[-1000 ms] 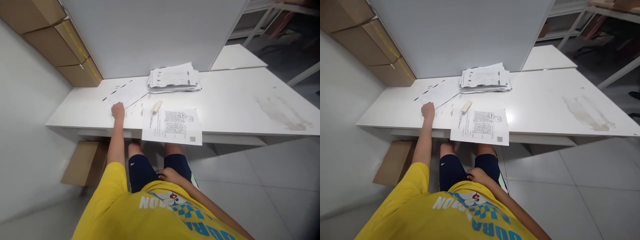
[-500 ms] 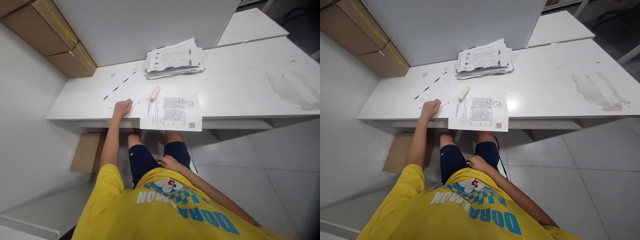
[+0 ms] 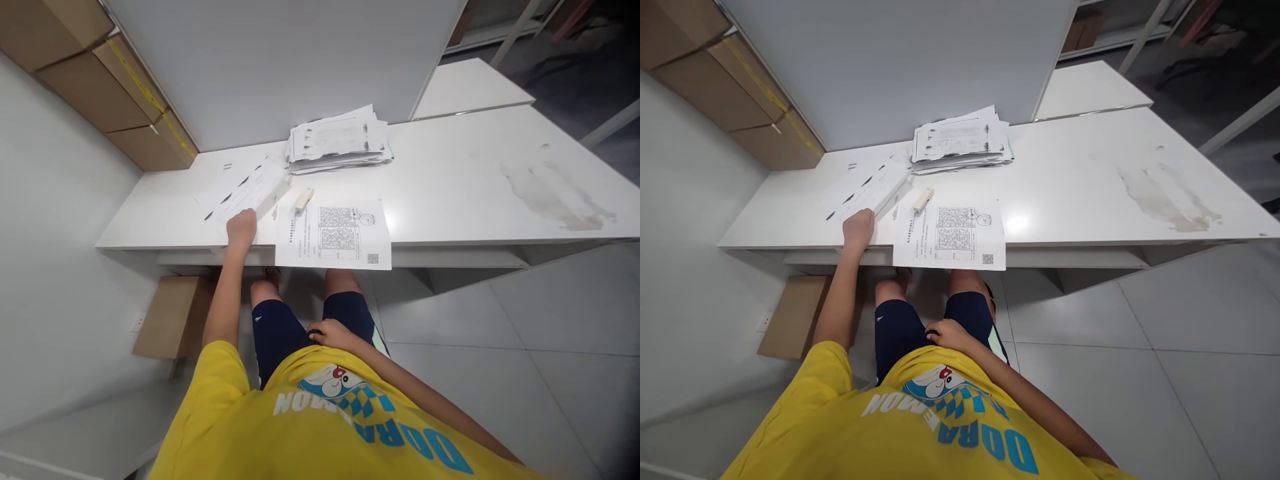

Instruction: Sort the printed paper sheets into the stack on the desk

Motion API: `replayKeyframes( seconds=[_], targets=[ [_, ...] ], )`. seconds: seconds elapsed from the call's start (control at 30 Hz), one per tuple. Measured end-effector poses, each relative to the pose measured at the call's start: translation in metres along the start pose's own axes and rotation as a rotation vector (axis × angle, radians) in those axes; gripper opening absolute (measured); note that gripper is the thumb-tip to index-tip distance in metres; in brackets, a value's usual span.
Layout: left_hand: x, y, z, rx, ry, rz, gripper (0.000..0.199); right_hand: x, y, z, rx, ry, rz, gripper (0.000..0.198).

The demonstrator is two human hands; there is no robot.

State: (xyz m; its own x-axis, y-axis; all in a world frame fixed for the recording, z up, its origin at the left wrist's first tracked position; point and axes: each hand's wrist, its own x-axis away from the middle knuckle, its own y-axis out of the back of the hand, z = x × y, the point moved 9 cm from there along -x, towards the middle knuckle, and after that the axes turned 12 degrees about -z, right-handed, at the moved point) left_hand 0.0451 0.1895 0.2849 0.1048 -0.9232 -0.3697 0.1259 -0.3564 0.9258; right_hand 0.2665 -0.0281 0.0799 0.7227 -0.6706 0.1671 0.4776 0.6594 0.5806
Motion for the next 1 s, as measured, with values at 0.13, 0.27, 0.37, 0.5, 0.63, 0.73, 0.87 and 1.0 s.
replayKeyframes(
  seconds=[0.13,0.27,0.37,0.5,0.63,0.73,0.87,1.0],
  targets=[
    [0.037,0.029,-0.048,0.154,-0.255,-0.196,0.039,0.002,0.001,0.003,0.015,-0.009,0.019,0.031],
    [0.104,0.047,-0.116,0.378,-0.747,-0.313,0.025,0.002,-0.002,0.004,0.010,0.011,0.017,0.032],
    [0.136,0.045,-0.150,0.415,-0.984,-0.329,0.018,0.000,-0.005,0.001,0.011,0.008,0.027,0.032],
    [0.144,0.037,-0.171,0.356,-1.068,-0.326,0.022,-0.003,-0.002,0.000,-0.007,-0.014,0.009,0.030],
    [0.155,0.048,-0.174,0.334,-1.050,-0.403,0.017,-0.004,0.006,-0.004,-0.148,-0.052,-0.073,0.030],
    [0.170,0.066,-0.166,0.355,-1.012,-0.505,0.010,-0.006,0.019,-0.013,-0.434,-0.135,-0.205,0.049],
    [0.184,0.074,-0.153,0.355,-0.944,-0.484,0.010,-0.004,0.061,-0.011,-0.808,-0.114,-0.495,0.070],
    [0.188,0.071,-0.144,0.382,-0.858,-0.421,0.012,0.001,0.097,0.001,-1.055,-0.109,-0.693,0.060]
  ],
)
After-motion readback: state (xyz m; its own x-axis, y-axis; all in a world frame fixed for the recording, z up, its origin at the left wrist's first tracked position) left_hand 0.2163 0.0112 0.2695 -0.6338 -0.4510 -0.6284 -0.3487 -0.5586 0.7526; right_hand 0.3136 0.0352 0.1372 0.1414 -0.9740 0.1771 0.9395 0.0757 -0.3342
